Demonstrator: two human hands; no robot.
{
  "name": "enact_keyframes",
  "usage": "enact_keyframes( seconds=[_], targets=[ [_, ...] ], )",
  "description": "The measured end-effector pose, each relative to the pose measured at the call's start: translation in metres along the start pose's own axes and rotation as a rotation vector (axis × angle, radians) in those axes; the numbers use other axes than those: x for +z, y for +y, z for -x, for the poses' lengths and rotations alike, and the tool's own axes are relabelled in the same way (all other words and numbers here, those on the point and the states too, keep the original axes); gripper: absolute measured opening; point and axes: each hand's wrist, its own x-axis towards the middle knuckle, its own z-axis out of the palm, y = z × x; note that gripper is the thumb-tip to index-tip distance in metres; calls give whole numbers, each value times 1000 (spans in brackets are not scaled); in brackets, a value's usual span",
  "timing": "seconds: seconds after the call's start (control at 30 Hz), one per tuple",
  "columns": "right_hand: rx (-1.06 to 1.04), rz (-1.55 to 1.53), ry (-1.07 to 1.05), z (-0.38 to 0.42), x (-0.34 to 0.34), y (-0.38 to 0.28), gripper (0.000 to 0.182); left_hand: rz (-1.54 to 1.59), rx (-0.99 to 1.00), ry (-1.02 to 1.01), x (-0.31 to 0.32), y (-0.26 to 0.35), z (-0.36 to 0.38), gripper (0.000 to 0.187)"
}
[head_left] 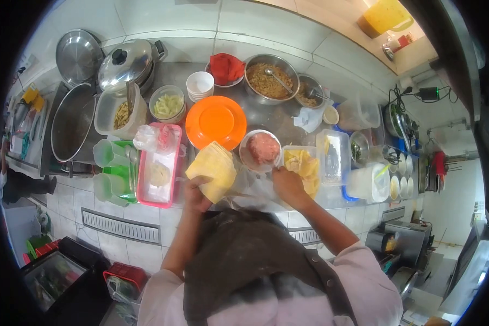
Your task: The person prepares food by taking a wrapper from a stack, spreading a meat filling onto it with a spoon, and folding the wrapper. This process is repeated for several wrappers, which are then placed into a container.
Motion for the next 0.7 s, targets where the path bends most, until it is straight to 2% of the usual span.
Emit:
enact_keyframes(
  seconds=[0.13,0.23,0.3,0.33,0.4,0.53,0.6,0.63,0.7],
  targets=[
    [-31,-44,-73,-10,-12,-5,20,-22,-4,22,-5,0,1,64],
    [51,-98,-140,-17,-21,0,23,-30,-2,64,-6,0,5,64],
    [36,-357,-123,-20,-13,26,22,-44,-9,101,-10,-1,6,63],
    [29,-358,-120,-18,-8,39,22,-46,-2,100,-11,-2,5,63],
    [-60,-675,-6,-11,1,59,26,-47,-18,85,-14,-6,2,62],
    [41,-901,-20,12,8,65,25,-38,-63,90,-15,-20,-9,61],
    [11,-1090,127,21,11,56,28,-39,-122,66,-13,-28,-16,59],
    [19,-1095,144,23,5,50,28,-58,-154,56,-10,-33,-19,58],
    [-166,-1014,233,27,-4,36,33,-74,-204,44,-2,-41,-23,59]
  ],
)
